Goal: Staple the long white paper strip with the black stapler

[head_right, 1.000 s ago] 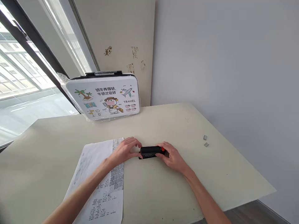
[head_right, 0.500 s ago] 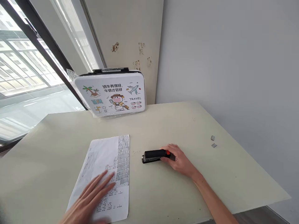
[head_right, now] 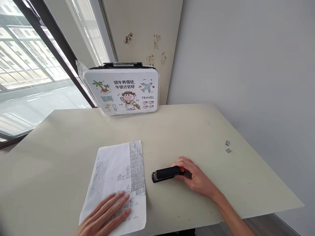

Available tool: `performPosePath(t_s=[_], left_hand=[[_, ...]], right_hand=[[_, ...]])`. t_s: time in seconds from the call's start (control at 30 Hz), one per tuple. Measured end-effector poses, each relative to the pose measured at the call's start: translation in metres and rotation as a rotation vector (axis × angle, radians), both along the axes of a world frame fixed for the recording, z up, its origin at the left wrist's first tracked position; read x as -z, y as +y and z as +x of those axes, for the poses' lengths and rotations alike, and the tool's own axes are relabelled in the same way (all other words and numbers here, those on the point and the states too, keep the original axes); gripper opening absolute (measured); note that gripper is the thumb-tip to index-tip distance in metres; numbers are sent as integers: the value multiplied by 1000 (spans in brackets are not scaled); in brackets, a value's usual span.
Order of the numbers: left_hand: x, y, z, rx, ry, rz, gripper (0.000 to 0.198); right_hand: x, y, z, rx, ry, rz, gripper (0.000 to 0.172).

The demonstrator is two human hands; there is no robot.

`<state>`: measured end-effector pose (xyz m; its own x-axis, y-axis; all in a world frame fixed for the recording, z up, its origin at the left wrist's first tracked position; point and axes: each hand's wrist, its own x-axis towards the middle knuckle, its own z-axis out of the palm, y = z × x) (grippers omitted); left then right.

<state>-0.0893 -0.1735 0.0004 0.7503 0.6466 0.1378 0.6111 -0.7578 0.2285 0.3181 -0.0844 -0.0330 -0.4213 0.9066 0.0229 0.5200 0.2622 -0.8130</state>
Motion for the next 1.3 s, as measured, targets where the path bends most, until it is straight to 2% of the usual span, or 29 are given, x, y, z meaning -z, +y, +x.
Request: performPosePath(t_s=[0.1,0.23,0.43,0.53,0.63,0.77,0.87,0.97,1.1,1.3], left_hand=[[9,8,14,23,-22,69,83],[16,18,35,30,-34,64,87],[19,29,55,42,-86,7,92],[22,32,63,41,-101,-4,94],[23,33,68,38,-107,-13,96],[24,33,71,54,-114,-20,93],[25,32,70,55,-138,-26,91],[27,31,70,49,-133,-32,93],[29,30,70,46,-129,-28,89],[31,28,72,35,-155,-21,85]], right_hand=[[-2,0,0,-4,-3,-16,25],[-7,0,0,-6,-27,-26,26],[-31,5,0,-56,-102,-168,37],[-41,9,-11,-27,-102,-191,45],[-45,13,-33,67,-127,-133,44],[-47,19,-68,145,-213,-34,47],[-45,21,-86,107,-261,37,48],[-39,20,-94,60,-319,61,49],[-35,18,-98,64,-390,49,50],[-41,17,-107,67,-507,2,56]])
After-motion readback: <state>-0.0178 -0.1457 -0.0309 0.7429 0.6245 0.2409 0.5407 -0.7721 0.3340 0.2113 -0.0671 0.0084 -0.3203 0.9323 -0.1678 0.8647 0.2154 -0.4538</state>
